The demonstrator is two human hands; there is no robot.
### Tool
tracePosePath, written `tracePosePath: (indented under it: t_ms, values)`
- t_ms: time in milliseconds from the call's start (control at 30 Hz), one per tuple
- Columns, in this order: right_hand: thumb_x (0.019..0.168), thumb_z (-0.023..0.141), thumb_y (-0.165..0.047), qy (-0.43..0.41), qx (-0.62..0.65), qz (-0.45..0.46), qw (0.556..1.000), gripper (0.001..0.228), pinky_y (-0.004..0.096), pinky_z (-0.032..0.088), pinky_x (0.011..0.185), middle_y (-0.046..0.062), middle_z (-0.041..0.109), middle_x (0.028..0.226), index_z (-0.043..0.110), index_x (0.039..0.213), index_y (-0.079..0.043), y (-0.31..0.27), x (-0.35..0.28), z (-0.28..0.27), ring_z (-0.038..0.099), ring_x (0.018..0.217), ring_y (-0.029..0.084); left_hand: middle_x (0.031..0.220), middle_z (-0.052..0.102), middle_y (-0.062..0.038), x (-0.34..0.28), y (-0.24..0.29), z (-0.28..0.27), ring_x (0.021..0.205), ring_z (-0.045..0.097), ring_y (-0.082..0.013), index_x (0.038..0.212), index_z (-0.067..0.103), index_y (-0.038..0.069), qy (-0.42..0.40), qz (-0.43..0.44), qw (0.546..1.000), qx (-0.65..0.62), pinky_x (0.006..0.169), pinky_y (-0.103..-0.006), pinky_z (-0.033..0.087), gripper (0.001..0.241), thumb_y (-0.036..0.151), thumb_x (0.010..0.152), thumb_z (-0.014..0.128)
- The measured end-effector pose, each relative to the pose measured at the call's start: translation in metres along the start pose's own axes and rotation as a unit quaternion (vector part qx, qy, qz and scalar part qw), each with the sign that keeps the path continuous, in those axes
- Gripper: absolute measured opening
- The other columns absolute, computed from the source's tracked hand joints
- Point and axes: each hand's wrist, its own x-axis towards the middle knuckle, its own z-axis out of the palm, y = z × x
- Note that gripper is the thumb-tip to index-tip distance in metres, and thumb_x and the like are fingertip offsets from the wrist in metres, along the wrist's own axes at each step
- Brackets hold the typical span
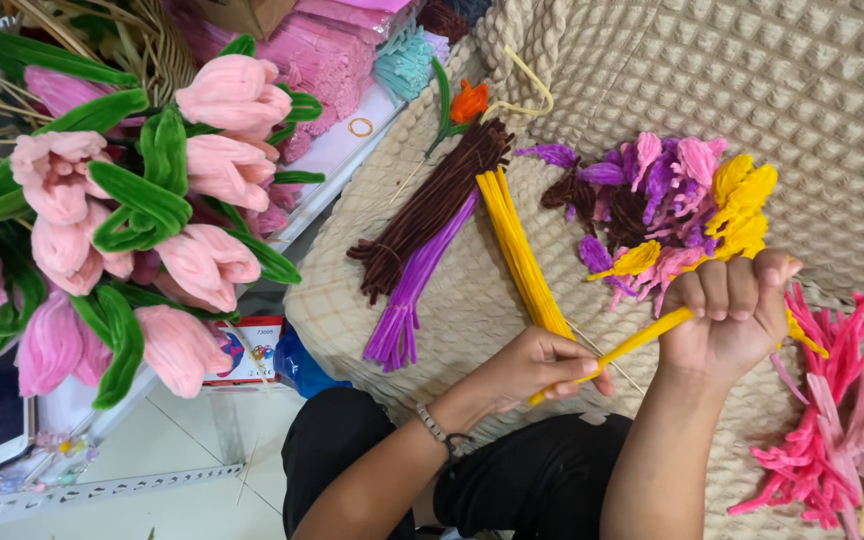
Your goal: The person twists and weaves long yellow pipe cleaners by hand to form individual flower petals, gathering them together.
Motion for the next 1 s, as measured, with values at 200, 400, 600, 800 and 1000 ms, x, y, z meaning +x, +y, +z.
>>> tracePosePath:
  t_ms: [200, 400, 600, 800, 1000]
  values:
    - [0.117, 0.047, -0.028, -0.009, 0.052, -0.013, 0.998, 0.029, 0.016, 0.022, 0.059, -0.01, 0.027, 0.06, 0.061, 0.096, -0.015, -0.005, -0.005, 0.003, 0.024, 0.057, 0.001, 0.067, 0.059, 0.004, 0.005, -0.003, 0.0, 0.053, 0.038, -0.0022, 0.104, 0.074, -0.001, 0.07, -0.038, 0.997, -0.024, 0.047, -0.0177, 0.022, 0.02, 0.016, 0.098, 0.065]
    - [0.115, 0.048, -0.022, -0.004, 0.092, -0.02, 0.996, 0.028, 0.016, 0.024, 0.056, -0.01, 0.034, 0.059, 0.065, 0.096, -0.012, -0.007, -0.008, -0.01, 0.027, 0.055, 0.001, 0.058, 0.051, 0.004, 0.007, -0.01, 0.003, 0.048, 0.034, -0.0032, 0.088, 0.073, 0.001, 0.121, -0.008, 0.992, -0.025, 0.045, -0.0179, 0.021, 0.02, 0.017, 0.097, 0.064]
    - [0.117, 0.05, -0.034, 0.075, -0.633, -0.26, 0.726, 0.043, 0.035, 0.054, 0.091, 0.016, 0.058, 0.117, 0.057, 0.139, 0.002, 0.01, 0.009, 0.009, 0.059, 0.109, 0.023, 0.067, 0.062, 0.003, -0.006, 0.03, -0.034, 0.047, 0.042, -0.0023, 0.1, 0.075, 0.001, 0.255, -0.095, 0.961, -0.04, 0.042, -0.0138, 0.031, 0.018, 0.016, 0.103, 0.065]
    - [0.091, 0.056, 0.004, -0.41, -0.78, -0.266, 0.39, 0.04, 0.058, 0.025, 0.121, 0.007, 0.065, 0.142, 0.069, 0.121, -0.02, 0.039, -0.017, 0.05, 0.057, 0.135, 0.028, 0.074, 0.051, 0.004, -0.001, 0.002, -0.078, 0.047, 0.039, 0.0051, 0.115, 0.06, 0.002, 0.117, -0.091, 0.943, -0.298, 0.038, -0.009, 0.028, 0.019, 0.015, 0.101, 0.059]
    - [0.104, 0.046, -0.004, -0.625, -0.653, -0.287, 0.318, 0.026, 0.052, 0.057, 0.094, 0.029, 0.064, 0.122, 0.059, 0.123, 0.008, 0.008, -0.008, 0.065, 0.069, 0.11, 0.043, 0.069, 0.052, 0.004, 0.001, 0.002, -0.054, 0.046, 0.036, 0.0044, 0.093, 0.055, 0.005, -0.078, -0.221, 0.918, -0.319, 0.038, -0.0118, 0.024, 0.019, 0.02, 0.105, 0.053]
